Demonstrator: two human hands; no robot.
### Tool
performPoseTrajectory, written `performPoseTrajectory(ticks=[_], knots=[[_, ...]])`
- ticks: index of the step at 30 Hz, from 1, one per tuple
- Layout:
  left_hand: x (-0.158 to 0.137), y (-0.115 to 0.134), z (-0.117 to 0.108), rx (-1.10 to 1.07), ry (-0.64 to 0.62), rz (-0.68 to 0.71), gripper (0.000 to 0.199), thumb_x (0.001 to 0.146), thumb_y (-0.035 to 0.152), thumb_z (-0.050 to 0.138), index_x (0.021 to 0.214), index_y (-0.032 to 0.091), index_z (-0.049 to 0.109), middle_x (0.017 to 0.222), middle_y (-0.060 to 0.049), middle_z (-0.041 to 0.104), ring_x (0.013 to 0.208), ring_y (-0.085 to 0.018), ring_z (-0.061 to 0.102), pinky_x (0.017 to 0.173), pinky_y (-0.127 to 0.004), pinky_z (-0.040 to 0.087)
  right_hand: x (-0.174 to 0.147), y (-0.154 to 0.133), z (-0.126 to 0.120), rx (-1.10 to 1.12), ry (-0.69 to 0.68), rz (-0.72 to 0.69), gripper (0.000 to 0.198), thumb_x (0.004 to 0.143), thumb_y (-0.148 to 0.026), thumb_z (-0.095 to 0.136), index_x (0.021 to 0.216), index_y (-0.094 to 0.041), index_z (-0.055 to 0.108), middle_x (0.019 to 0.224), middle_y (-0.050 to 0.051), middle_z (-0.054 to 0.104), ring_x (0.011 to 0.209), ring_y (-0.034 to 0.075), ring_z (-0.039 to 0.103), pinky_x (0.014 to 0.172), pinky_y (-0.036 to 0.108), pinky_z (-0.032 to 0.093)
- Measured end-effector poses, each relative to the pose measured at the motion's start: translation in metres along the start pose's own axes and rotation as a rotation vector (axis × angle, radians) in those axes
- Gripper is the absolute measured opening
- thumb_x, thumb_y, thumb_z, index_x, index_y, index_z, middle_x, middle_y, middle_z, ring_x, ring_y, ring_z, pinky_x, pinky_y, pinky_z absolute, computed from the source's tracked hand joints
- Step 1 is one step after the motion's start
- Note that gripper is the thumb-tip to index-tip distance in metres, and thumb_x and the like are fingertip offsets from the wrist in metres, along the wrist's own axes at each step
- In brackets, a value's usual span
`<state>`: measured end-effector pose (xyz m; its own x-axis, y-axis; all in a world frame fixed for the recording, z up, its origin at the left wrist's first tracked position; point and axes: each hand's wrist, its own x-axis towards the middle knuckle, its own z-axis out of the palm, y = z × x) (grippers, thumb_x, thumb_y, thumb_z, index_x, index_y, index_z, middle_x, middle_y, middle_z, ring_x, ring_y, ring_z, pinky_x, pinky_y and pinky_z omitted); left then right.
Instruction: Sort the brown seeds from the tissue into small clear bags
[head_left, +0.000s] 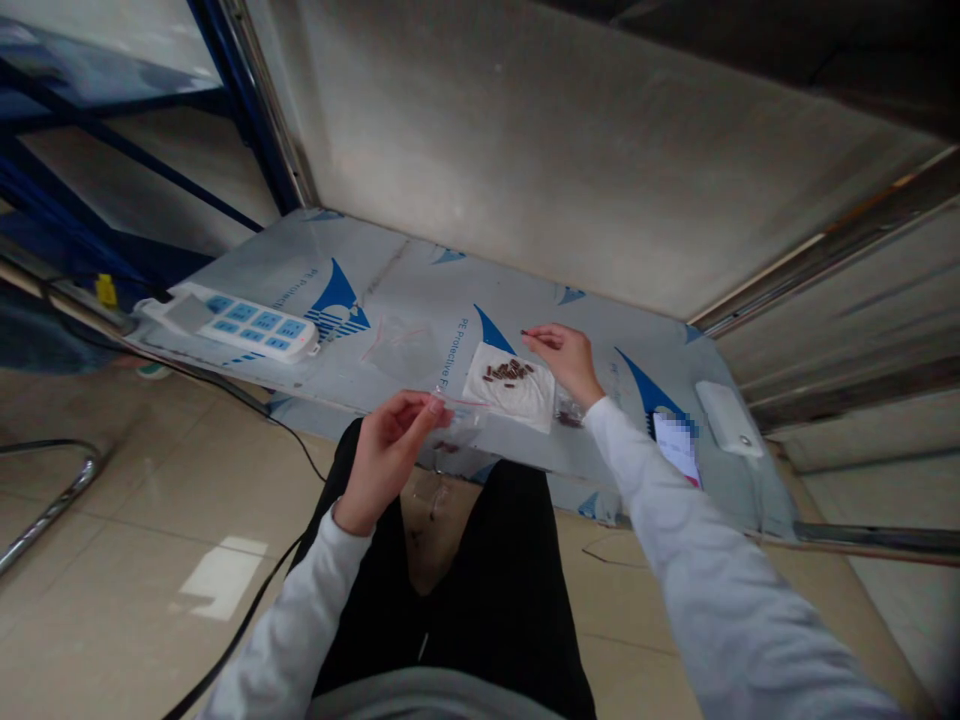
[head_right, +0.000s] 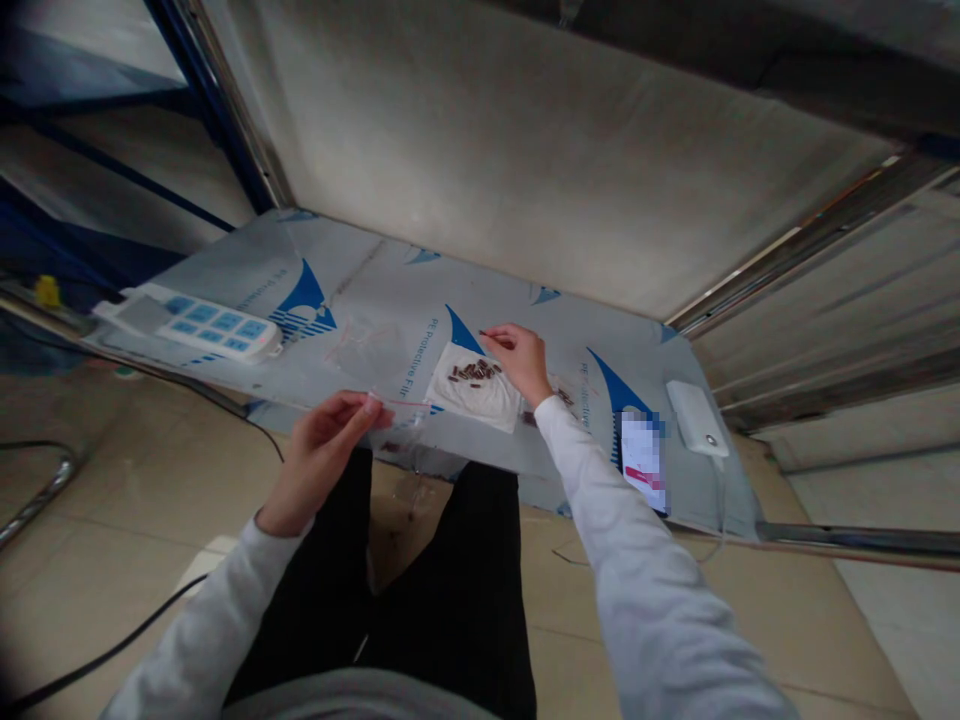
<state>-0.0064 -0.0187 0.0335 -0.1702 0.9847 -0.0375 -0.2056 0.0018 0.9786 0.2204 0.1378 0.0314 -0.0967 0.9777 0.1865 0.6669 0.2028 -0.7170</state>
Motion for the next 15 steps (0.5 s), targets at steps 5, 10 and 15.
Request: performPoseTrajectory(ticks=[5,10,15], knots=[[0.011,0.008,0.022,-0.049,-0.094,0.081,0.021,0.078,0.037,0.067,0.082,0.016,0.063,0.076,-0.002,0.070,0.073,-0.014,0.067,0.074,-0.027,0.053,-0.065,-0.081,-0.039,0.269,-0.186,-0.236,0.025,0.077,-0.038,0.068,0.091,-0.017,0.070,0.088,0.006,0.073,0.078,0.015,0.067,0.072,0.028,0.052],[0.009,0.018,0.043,-0.094,-0.159,0.104,0.022,0.078,0.037,0.067,0.083,0.016,0.063,0.078,-0.002,0.070,0.070,-0.012,0.066,0.072,-0.027,0.054,-0.087,-0.104,-0.065,0.107,-0.270,-0.294,0.021,0.081,-0.035,0.064,0.090,-0.019,0.073,0.090,0.004,0.073,0.076,0.015,0.065,0.068,0.026,0.050],[0.004,0.021,0.053,-0.135,-0.183,0.104,0.024,0.077,0.039,0.067,0.085,0.017,0.062,0.081,-0.002,0.071,0.068,-0.012,0.067,0.070,-0.027,0.054,-0.088,-0.101,-0.074,0.128,-0.312,-0.265,0.023,0.082,-0.036,0.062,0.092,-0.020,0.074,0.091,0.003,0.074,0.078,0.016,0.066,0.066,0.026,0.050]])
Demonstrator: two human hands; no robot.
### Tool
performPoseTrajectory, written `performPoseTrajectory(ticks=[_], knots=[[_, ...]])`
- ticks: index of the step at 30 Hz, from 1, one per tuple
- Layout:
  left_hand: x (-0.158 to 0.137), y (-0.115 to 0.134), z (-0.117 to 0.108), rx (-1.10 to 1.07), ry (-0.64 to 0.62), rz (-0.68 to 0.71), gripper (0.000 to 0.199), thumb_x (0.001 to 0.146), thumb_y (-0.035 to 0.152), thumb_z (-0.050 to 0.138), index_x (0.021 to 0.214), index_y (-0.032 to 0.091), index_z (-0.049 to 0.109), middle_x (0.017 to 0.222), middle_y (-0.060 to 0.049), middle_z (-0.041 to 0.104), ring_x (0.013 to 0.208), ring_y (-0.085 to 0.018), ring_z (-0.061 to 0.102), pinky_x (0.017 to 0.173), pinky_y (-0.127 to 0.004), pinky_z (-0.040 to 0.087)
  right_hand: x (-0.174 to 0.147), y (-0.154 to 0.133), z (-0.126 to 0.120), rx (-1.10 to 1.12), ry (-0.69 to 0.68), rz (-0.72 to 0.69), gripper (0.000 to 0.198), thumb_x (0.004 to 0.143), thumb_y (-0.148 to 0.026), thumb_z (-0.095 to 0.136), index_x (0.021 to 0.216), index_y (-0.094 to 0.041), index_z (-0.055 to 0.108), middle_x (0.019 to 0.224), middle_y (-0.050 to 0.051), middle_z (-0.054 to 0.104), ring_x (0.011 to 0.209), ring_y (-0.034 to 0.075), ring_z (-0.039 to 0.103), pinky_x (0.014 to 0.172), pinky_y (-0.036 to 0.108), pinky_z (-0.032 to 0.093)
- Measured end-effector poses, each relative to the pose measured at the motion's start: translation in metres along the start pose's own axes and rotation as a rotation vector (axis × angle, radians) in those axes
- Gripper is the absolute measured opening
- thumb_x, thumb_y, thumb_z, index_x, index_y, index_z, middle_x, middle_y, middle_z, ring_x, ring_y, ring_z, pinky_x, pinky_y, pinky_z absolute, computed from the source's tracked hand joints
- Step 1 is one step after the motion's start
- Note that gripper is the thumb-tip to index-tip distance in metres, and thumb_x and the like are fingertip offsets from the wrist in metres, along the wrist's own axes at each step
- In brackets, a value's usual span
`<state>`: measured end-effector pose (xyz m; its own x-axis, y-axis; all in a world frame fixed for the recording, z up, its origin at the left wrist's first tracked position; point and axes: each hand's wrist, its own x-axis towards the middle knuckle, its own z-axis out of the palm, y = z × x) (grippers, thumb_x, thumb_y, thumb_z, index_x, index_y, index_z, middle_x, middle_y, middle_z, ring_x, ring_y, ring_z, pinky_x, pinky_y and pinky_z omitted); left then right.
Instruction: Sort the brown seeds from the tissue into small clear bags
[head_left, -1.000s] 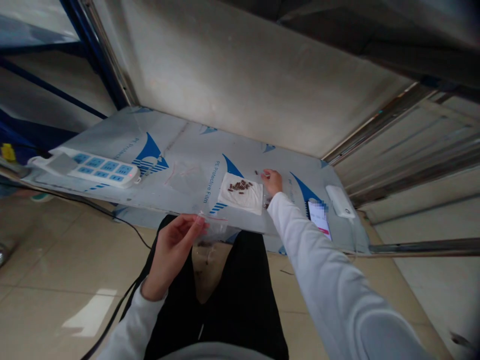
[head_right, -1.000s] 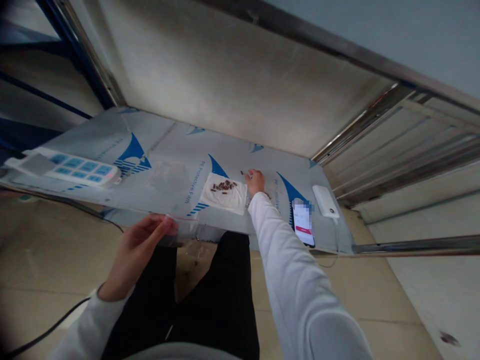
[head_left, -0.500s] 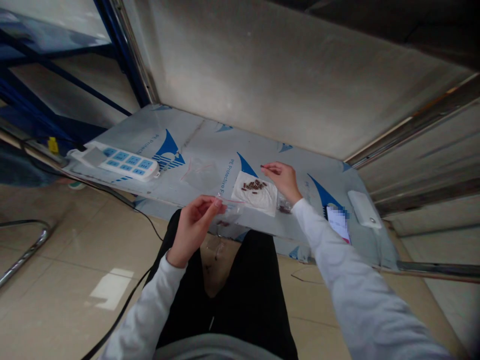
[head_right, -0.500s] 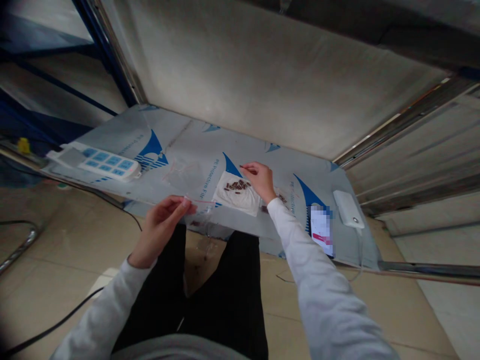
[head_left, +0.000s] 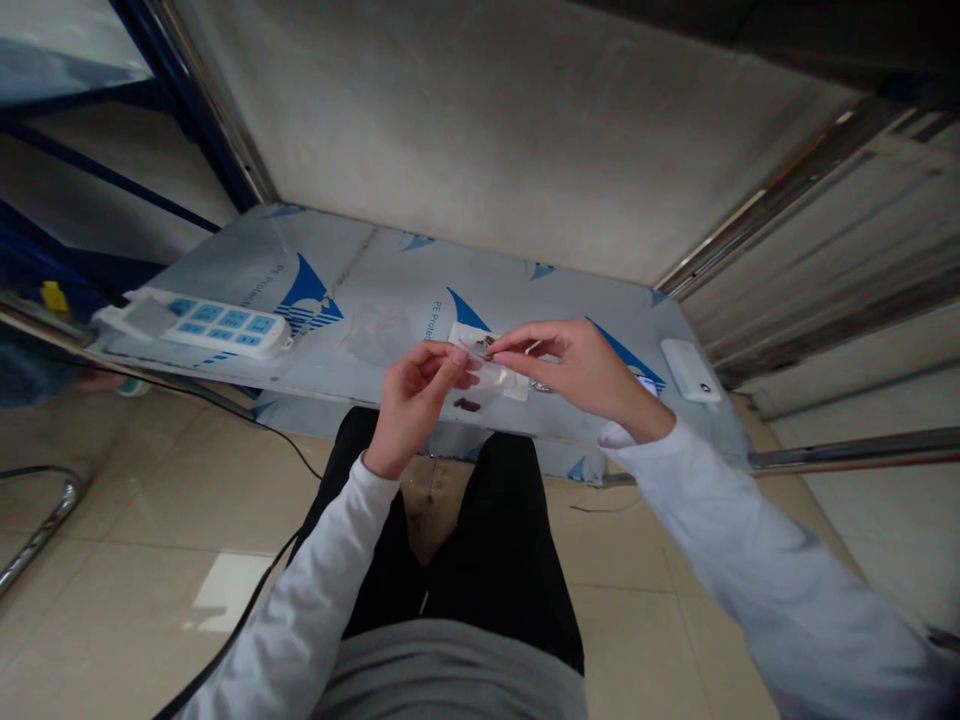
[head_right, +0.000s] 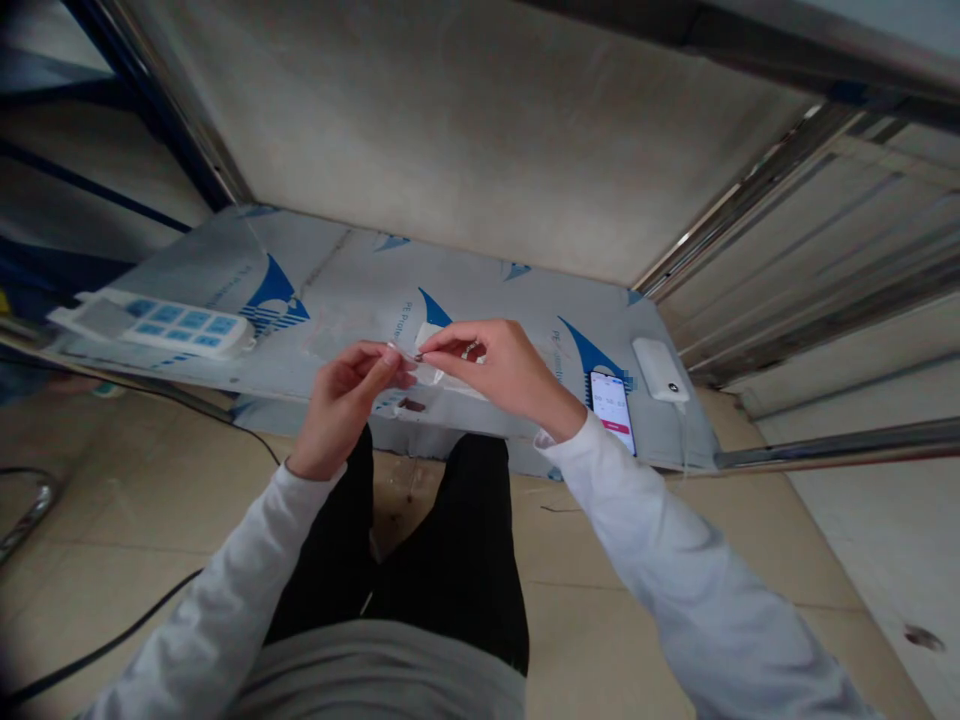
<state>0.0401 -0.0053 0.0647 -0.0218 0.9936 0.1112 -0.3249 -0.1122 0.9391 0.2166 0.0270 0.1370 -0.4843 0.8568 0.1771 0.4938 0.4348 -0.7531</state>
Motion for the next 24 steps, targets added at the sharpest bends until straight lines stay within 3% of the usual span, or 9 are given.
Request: performPoseTrajectory(ticks=[10,15,19,24], knots=[[-0.006,0.005,0.003,-0.016,0.030,0.008,0.026,0.077,0.040,0.067,0.086,0.015,0.063,0.075,-0.003,0.073,0.069,-0.014,0.069,0.074,-0.030,0.055,0.003,-0.010,-0.005,0.001,-0.167,-0.018,0.025,0.086,-0.035,0.056,0.099,-0.022,0.073,0.090,0.002,0.074,0.079,0.016,0.066,0.068,0.026,0.049],[-0.007,0.005,0.000,-0.021,0.035,0.011,0.023,0.078,0.037,0.066,0.085,0.015,0.063,0.076,-0.003,0.072,0.069,-0.012,0.068,0.074,-0.028,0.055,0.006,-0.015,-0.005,-0.077,-0.180,-0.050,0.030,0.080,-0.039,0.064,0.102,-0.020,0.071,0.076,0.000,0.070,0.067,0.013,0.062,0.063,0.024,0.044],[-0.008,0.007,0.000,0.001,0.019,0.033,0.024,0.078,0.037,0.067,0.087,0.015,0.064,0.084,-0.005,0.073,0.075,-0.014,0.069,0.076,-0.029,0.055,0.008,-0.018,-0.008,-0.183,-0.156,-0.146,0.024,0.079,-0.040,0.066,0.088,-0.019,0.073,0.076,0.002,0.069,0.069,0.013,0.060,0.065,0.025,0.042],[-0.008,0.017,0.000,0.072,0.008,0.092,0.021,0.076,0.033,0.070,0.086,0.014,0.067,0.084,-0.006,0.073,0.076,-0.014,0.069,0.075,-0.026,0.055,0.007,-0.026,-0.015,-0.296,-0.182,-0.281,0.018,0.082,-0.035,0.065,0.087,-0.019,0.072,0.075,0.003,0.068,0.073,0.015,0.057,0.069,0.027,0.039]])
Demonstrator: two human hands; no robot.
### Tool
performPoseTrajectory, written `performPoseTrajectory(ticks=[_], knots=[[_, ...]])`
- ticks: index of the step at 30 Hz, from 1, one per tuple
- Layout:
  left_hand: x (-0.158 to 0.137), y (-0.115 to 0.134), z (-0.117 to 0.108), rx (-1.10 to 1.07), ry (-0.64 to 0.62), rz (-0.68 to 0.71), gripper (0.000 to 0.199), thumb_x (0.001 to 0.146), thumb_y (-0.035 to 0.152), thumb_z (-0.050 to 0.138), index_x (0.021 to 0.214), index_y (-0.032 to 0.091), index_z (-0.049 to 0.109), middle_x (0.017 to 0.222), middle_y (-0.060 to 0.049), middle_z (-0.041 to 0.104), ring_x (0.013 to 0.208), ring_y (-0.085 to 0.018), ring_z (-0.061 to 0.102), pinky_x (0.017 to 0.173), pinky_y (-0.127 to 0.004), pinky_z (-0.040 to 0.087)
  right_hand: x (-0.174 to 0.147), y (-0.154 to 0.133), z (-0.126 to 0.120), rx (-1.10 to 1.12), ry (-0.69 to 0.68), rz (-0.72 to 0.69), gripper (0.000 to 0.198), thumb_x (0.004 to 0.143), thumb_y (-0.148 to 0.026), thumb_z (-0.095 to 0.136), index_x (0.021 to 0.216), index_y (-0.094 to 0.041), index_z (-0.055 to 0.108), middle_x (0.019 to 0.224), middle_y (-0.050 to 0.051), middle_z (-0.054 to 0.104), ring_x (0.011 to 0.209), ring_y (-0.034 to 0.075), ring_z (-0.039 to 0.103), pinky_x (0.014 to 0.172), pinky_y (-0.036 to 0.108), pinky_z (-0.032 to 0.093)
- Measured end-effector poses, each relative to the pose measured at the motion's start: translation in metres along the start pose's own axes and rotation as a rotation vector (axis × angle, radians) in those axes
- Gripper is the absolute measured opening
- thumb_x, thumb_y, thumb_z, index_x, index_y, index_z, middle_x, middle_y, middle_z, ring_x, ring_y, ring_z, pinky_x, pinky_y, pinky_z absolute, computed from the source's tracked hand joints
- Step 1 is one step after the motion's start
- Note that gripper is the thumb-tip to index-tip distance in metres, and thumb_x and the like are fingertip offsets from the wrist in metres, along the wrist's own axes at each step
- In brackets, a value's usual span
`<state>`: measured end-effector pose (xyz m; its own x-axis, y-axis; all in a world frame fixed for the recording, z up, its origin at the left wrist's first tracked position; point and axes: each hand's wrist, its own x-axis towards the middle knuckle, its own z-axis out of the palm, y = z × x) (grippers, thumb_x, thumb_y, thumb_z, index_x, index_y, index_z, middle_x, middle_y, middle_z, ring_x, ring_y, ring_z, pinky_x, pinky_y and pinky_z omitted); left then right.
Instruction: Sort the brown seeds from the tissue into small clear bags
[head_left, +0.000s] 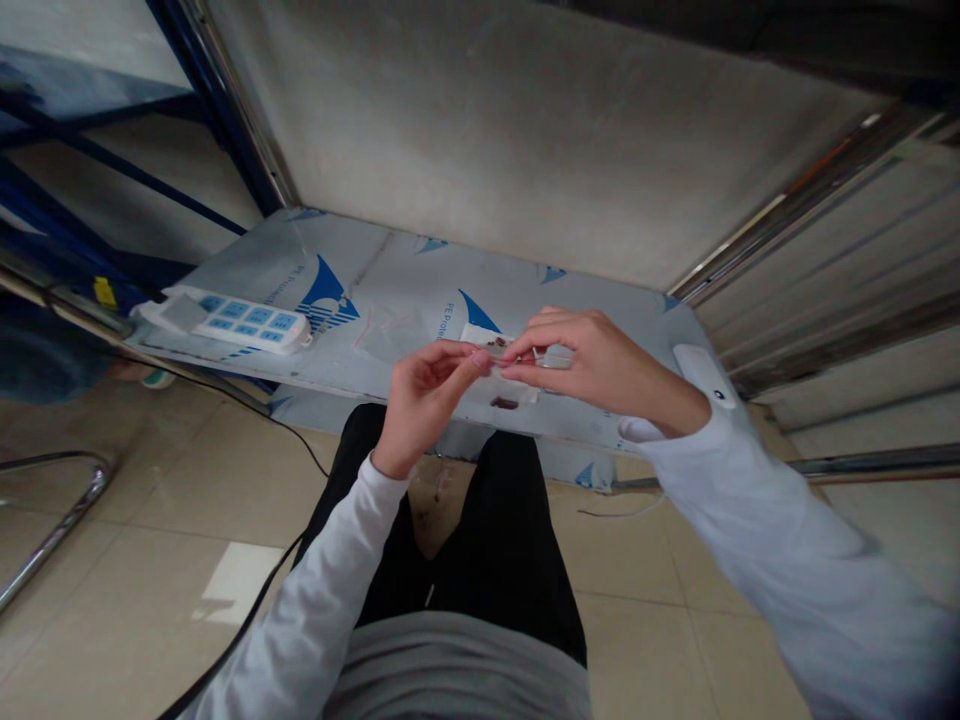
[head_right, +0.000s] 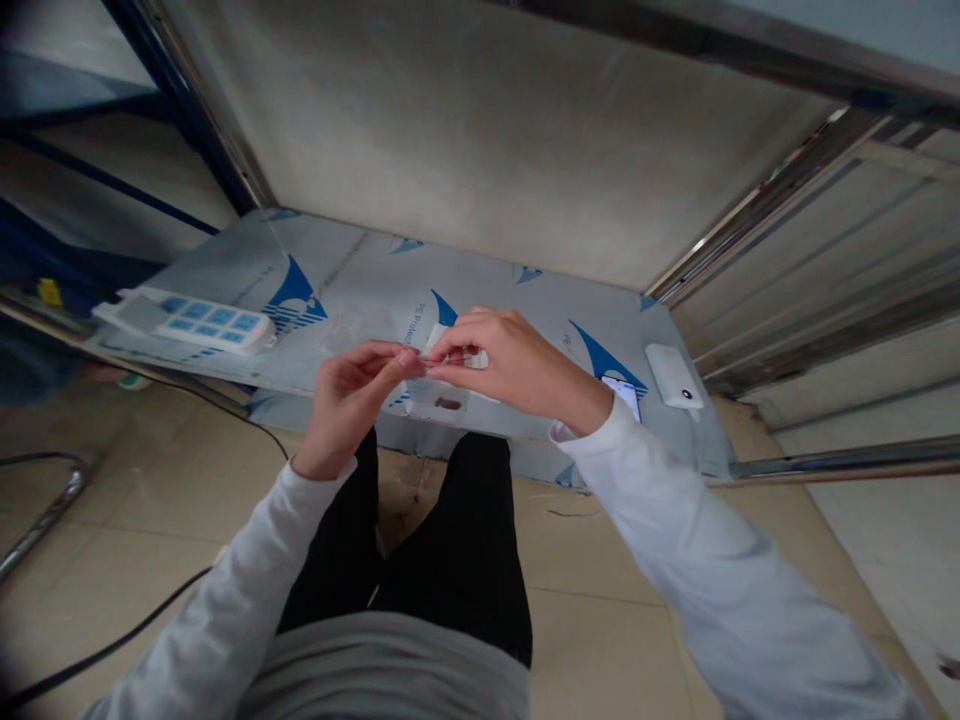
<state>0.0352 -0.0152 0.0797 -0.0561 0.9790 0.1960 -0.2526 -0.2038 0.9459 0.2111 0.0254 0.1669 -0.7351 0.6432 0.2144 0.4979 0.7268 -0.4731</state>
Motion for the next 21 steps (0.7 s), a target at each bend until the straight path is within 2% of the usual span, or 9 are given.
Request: performPoseTrajectory(ticks=[5,10,16,18,21], knots=[[-0.002,0.010,0.002,0.014,0.010,-0.002,0.018,0.076,0.032,0.069,0.083,0.015,0.068,0.079,-0.004,0.073,0.072,-0.012,0.068,0.073,-0.024,0.054,-0.003,-0.004,-0.003,-0.017,0.031,0.053,0.018,0.083,-0.035,0.064,0.084,-0.019,0.072,0.076,0.002,0.066,0.071,0.014,0.057,0.066,0.025,0.039],[-0.002,0.009,0.000,0.000,0.011,-0.016,0.019,0.076,0.032,0.070,0.083,0.015,0.069,0.082,-0.005,0.074,0.071,-0.012,0.068,0.070,-0.024,0.054,-0.002,-0.002,0.001,0.058,0.010,0.089,0.023,0.081,-0.039,0.065,0.089,-0.019,0.073,0.077,0.003,0.067,0.069,0.013,0.060,0.064,0.025,0.041],[-0.002,0.009,-0.002,-0.003,0.020,-0.040,0.018,0.077,0.032,0.069,0.082,0.014,0.070,0.083,-0.005,0.074,0.071,-0.012,0.069,0.071,-0.024,0.055,0.006,-0.003,0.001,0.141,0.004,0.091,0.025,0.079,-0.042,0.066,0.086,-0.019,0.076,0.071,0.003,0.066,0.066,0.013,0.058,0.062,0.026,0.041],[-0.002,0.008,-0.004,-0.010,0.031,-0.038,0.019,0.077,0.033,0.069,0.083,0.015,0.069,0.083,-0.005,0.074,0.072,-0.013,0.069,0.072,-0.025,0.055,0.008,0.008,0.006,0.190,0.066,0.102,0.024,0.079,-0.041,0.066,0.088,-0.020,0.075,0.078,0.004,0.068,0.071,0.014,0.059,0.065,0.026,0.042],[-0.003,0.001,-0.012,-0.002,0.074,-0.014,0.020,0.075,0.034,0.070,0.084,0.015,0.069,0.082,-0.005,0.073,0.073,-0.014,0.069,0.072,-0.027,0.056,0.009,0.050,0.029,0.221,0.366,0.196,0.023,0.082,-0.039,0.062,0.094,-0.022,0.072,0.094,0.005,0.069,0.082,0.015,0.060,0.072,0.028,0.046]])
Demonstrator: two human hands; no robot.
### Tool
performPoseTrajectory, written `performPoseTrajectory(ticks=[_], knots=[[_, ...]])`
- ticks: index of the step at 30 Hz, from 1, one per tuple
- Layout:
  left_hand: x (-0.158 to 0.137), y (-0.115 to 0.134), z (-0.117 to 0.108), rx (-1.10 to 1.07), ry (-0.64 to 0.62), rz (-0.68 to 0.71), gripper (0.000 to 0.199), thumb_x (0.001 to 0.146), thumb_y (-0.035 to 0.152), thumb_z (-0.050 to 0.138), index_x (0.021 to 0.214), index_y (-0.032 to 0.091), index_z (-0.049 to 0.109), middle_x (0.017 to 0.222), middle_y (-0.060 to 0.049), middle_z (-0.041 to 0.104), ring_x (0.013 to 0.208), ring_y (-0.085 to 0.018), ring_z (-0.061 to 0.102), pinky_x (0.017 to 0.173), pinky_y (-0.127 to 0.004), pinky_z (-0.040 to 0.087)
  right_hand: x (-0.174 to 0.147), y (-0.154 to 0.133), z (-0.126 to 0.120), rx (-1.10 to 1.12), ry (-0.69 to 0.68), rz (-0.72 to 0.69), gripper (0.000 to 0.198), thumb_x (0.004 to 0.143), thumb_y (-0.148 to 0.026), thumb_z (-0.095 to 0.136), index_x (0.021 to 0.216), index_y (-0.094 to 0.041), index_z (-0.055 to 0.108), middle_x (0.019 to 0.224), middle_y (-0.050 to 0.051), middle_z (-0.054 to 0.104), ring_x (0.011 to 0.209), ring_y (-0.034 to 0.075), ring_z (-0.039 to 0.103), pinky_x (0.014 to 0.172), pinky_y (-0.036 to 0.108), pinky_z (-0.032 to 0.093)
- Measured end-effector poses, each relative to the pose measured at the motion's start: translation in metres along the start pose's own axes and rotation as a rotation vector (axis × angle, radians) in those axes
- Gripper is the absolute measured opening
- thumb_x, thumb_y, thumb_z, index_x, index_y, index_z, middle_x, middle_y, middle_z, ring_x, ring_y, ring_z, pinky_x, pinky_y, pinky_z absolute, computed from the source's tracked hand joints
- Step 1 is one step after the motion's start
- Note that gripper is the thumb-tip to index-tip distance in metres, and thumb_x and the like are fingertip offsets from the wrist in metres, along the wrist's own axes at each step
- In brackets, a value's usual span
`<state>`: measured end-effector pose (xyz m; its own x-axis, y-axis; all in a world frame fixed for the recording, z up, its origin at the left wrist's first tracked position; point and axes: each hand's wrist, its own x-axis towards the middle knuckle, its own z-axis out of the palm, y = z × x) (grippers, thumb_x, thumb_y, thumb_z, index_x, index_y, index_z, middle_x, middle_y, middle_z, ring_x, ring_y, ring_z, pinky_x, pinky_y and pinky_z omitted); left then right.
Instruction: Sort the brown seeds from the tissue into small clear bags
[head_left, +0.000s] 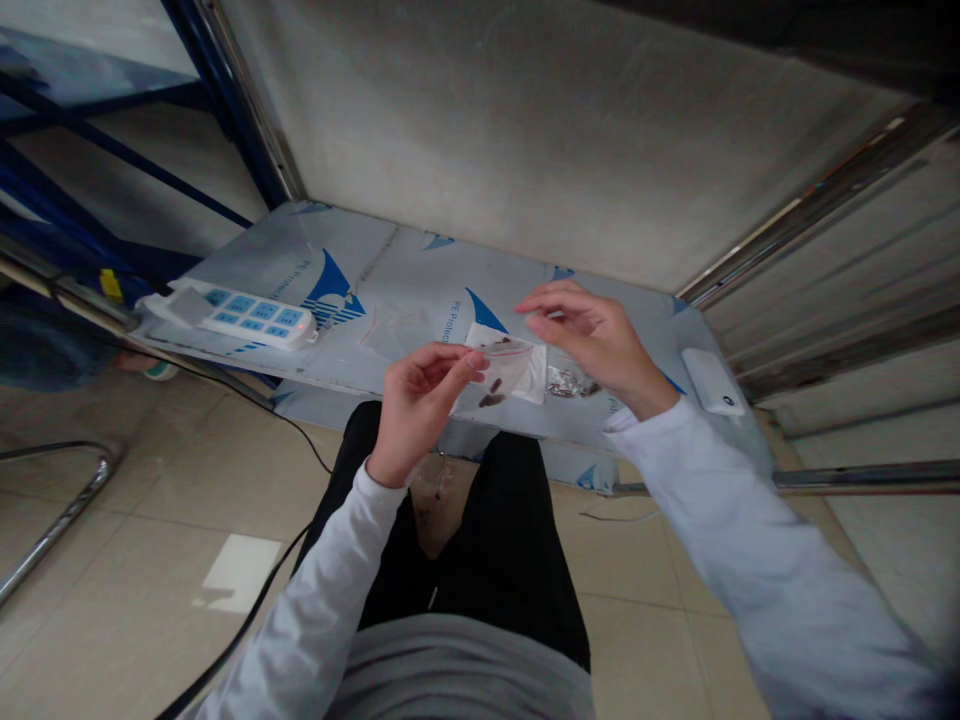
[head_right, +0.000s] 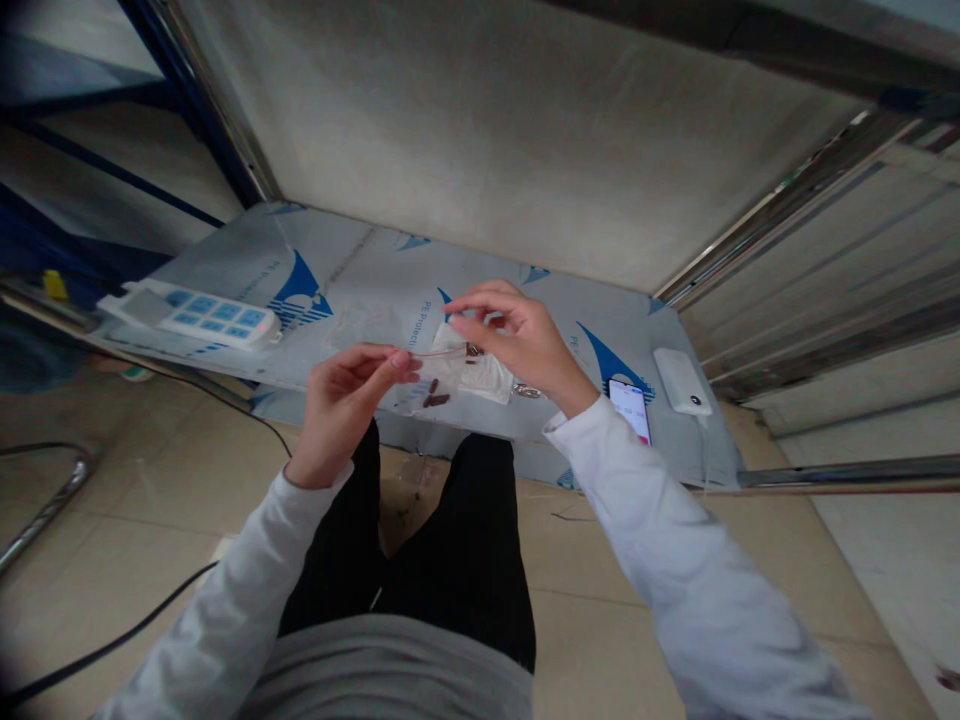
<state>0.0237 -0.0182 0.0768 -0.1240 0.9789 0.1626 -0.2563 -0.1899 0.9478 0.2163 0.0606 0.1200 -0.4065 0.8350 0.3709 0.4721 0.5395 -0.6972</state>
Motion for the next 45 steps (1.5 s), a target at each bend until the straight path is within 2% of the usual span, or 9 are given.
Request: performPoseTrajectory(ticks=[3,7,11,16,20,27,31,36,45], knots=[[0.001,-0.011,-0.012,0.032,0.080,0.006,0.021,0.074,0.034,0.071,0.084,0.015,0.069,0.081,-0.005,0.073,0.073,-0.015,0.069,0.072,-0.027,0.055,-0.001,0.065,0.026,-0.143,0.204,0.196,0.019,0.083,-0.030,0.058,0.090,-0.018,0.071,0.091,0.006,0.069,0.075,0.015,0.060,0.072,0.029,0.047],[0.004,-0.020,-0.029,0.063,0.145,-0.006,0.021,0.075,0.033,0.070,0.084,0.015,0.069,0.080,-0.005,0.073,0.072,-0.014,0.069,0.071,-0.025,0.054,-0.013,0.125,0.066,-0.385,-0.004,0.284,0.014,0.076,-0.017,0.064,0.088,-0.017,0.071,0.089,0.009,0.068,0.075,0.017,0.059,0.078,0.032,0.047],[0.005,-0.020,-0.035,0.080,0.164,0.005,0.022,0.075,0.034,0.070,0.084,0.015,0.069,0.080,-0.005,0.073,0.072,-0.014,0.068,0.071,-0.026,0.054,-0.023,0.137,0.089,-0.398,-0.052,0.251,0.008,0.075,-0.015,0.065,0.080,-0.018,0.072,0.088,0.008,0.067,0.089,0.020,0.059,0.089,0.035,0.043],[0.006,-0.020,-0.035,0.091,0.151,-0.005,0.023,0.075,0.036,0.069,0.084,0.015,0.069,0.079,-0.006,0.073,0.074,-0.015,0.069,0.073,-0.028,0.054,-0.020,0.114,0.084,-0.380,-0.010,0.254,0.010,0.081,-0.018,0.061,0.083,-0.016,0.071,0.089,0.010,0.069,0.087,0.021,0.060,0.087,0.036,0.045],[0.004,-0.022,-0.035,0.149,0.096,0.011,0.020,0.074,0.035,0.070,0.082,0.016,0.071,0.080,-0.005,0.074,0.074,-0.015,0.068,0.073,-0.027,0.054,-0.013,0.049,0.055,-0.057,0.170,0.158,0.023,0.087,-0.034,0.056,0.098,-0.019,0.069,0.094,0.006,0.071,0.079,0.017,0.064,0.074,0.030,0.049],[-0.001,-0.019,-0.021,0.208,0.062,0.066,0.015,0.073,0.032,0.072,0.081,0.020,0.075,0.085,-0.004,0.075,0.079,-0.018,0.070,0.078,-0.030,0.055,-0.011,-0.046,0.016,-0.059,-0.100,-0.103,0.013,0.083,-0.030,0.065,0.092,-0.023,0.072,0.090,0.003,0.070,0.078,0.015,0.061,0.073,0.028,0.046],[-0.006,-0.015,-0.012,0.198,0.040,0.064,0.015,0.073,0.033,0.072,0.081,0.021,0.076,0.085,-0.004,0.075,0.080,-0.019,0.070,0.079,-0.031,0.056,-0.014,-0.048,0.014,-0.169,-0.189,-0.186,0.011,0.083,-0.031,0.065,0.084,-0.022,0.072,0.079,0.002,0.067,0.077,0.016,0.058,0.075,0.029,0.044],[-0.010,-0.013,-0.010,0.164,0.041,0.063,0.016,0.074,0.033,0.071,0.082,0.020,0.075,0.085,-0.005,0.075,0.079,-0.018,0.069,0.077,-0.030,0.055,-0.019,-0.038,0.012,-0.165,-0.246,-0.223,0.015,0.080,-0.037,0.068,0.087,-0.024,0.073,0.101,0.006,0.059,0.091,0.018,0.056,0.081,0.032,0.044],[-0.014,-0.012,-0.007,0.154,0.065,0.084,0.018,0.080,0.033,0.065,0.082,0.015,0.066,0.074,-0.003,0.068,0.071,-0.013,0.064,0.072,-0.024,0.051,-0.038,-0.033,0.030,0.360,-0.087,0.251,0.038,0.072,-0.037,0.074,0.104,-0.020,0.064,0.090,0.004,0.071,0.082,0.017,0.066,0.076,0.031,0.051]])
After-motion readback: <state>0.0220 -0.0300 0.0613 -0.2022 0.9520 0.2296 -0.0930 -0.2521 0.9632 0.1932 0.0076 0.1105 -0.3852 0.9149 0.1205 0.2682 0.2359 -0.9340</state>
